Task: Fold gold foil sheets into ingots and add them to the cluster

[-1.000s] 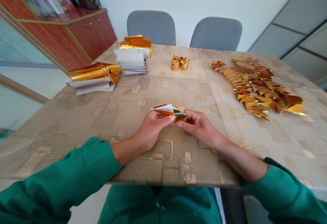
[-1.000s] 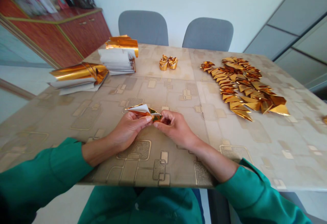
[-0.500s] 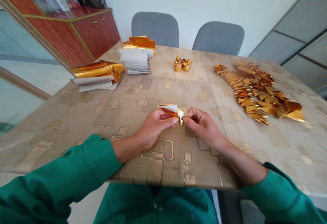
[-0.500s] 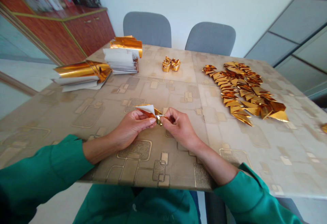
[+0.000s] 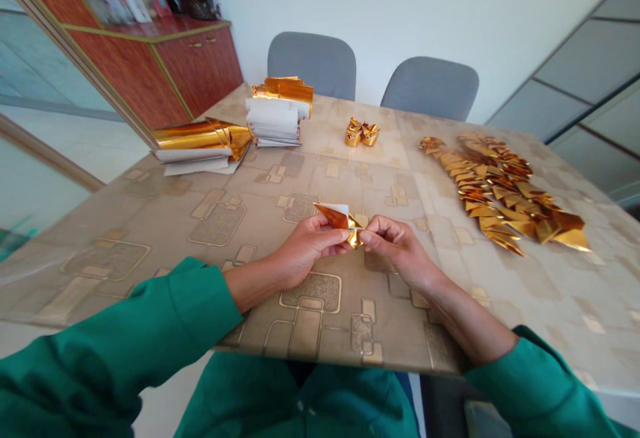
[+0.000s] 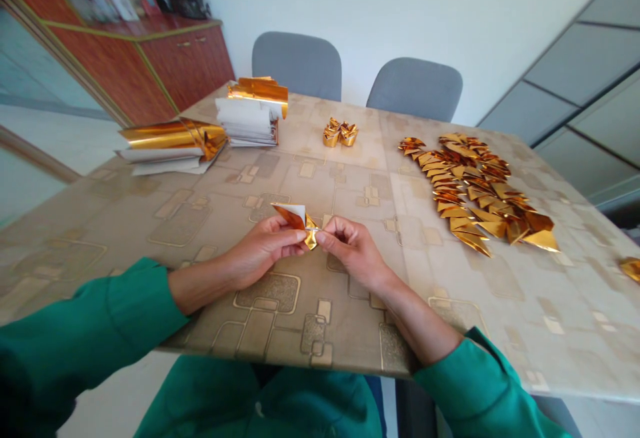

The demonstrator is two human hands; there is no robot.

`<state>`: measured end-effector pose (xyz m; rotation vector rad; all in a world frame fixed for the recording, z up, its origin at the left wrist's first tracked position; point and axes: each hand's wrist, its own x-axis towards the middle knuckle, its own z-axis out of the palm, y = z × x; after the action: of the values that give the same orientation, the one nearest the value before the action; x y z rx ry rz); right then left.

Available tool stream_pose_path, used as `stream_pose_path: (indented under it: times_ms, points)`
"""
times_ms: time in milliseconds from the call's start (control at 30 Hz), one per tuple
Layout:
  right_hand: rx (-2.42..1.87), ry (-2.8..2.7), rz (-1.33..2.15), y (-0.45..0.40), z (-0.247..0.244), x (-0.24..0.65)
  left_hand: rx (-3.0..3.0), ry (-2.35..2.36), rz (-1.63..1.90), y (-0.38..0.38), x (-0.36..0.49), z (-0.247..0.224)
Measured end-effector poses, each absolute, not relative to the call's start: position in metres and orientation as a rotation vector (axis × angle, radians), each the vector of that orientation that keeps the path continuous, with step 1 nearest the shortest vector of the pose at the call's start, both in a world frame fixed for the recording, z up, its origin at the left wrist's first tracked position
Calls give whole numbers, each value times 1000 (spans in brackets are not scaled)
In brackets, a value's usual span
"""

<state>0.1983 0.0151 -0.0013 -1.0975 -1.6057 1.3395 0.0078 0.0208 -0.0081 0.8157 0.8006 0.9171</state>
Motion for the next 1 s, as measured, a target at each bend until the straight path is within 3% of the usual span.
stream_pose_path:
  times_ms: [1000]
  points:
    - [-1179, -1566, 1301, 15, -2, 196, 1011, 878, 1181, 19, 13, -10]
